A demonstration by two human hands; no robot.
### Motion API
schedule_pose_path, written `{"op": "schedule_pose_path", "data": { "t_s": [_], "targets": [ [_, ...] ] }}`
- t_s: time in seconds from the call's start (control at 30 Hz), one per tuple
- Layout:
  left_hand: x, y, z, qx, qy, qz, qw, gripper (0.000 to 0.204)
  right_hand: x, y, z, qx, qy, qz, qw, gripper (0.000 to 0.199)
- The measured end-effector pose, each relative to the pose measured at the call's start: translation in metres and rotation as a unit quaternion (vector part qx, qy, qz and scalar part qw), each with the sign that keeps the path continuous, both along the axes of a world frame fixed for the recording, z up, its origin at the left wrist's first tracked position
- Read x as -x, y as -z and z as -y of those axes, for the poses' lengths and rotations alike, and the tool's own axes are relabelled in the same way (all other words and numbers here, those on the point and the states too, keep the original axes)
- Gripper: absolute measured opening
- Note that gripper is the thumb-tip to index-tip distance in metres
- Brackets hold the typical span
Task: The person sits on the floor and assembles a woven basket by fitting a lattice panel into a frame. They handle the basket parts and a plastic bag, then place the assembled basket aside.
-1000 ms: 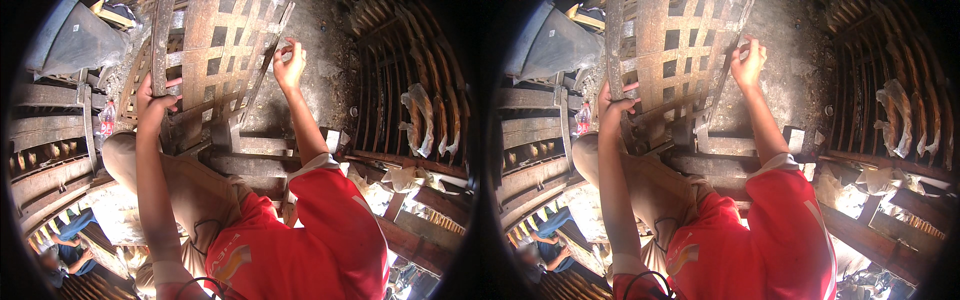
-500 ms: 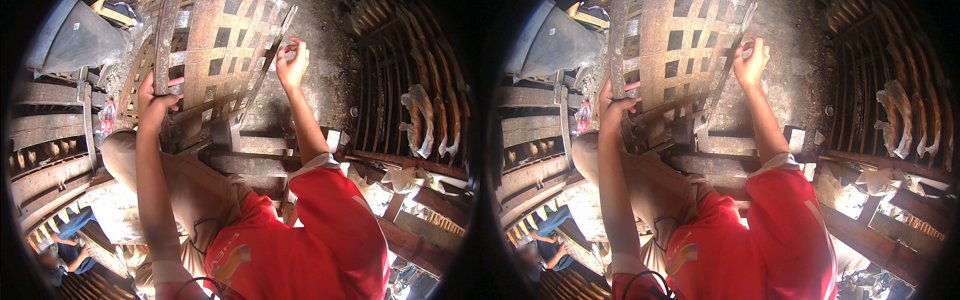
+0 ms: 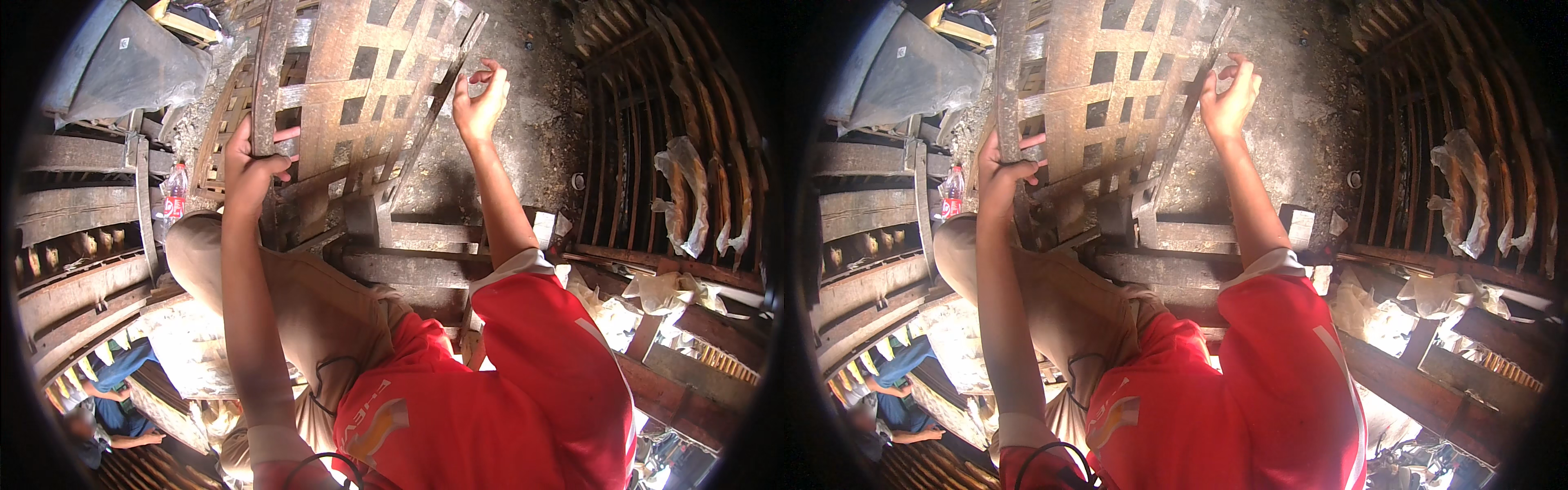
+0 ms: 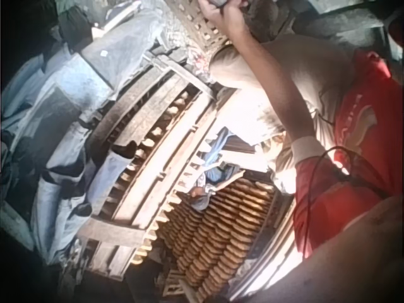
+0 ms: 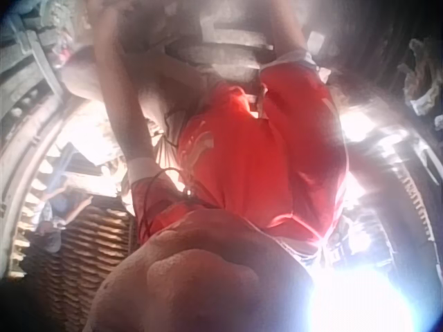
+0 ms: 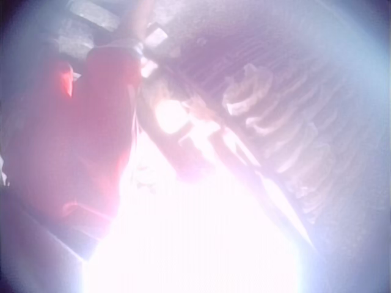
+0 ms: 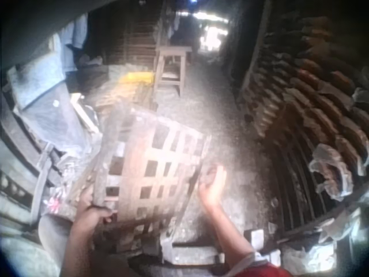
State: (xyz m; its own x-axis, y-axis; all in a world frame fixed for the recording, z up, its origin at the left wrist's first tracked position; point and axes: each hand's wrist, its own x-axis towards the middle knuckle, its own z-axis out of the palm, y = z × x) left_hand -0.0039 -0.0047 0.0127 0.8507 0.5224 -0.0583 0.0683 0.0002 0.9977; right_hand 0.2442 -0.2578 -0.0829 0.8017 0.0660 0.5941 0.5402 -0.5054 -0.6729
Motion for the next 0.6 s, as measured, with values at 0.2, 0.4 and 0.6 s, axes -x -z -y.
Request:
{"op": "schedule_pose_path", "data": {
  "t_s": [0.2,0.4,0.6],
  "targets": [
    [0.002,-0.002,-0.002,-0.002,0.031,-0.037,0.999,0.07,0.002,-0.004,-0.003,0.075,0.019,0.008,0.997,0.07],
    [0.002,0.001,-0.004,-0.006,0.037,-0.039,0.999,0.068,-0.003,-0.009,0.0,0.033,0.019,0.091,0.995,0.068],
    [0.002,-0.002,-0.002,-0.005,0.03,-0.034,0.999,0.067,-0.007,0.002,0.009,0.016,0.007,-0.035,0.999,0.056]
  ]
}}
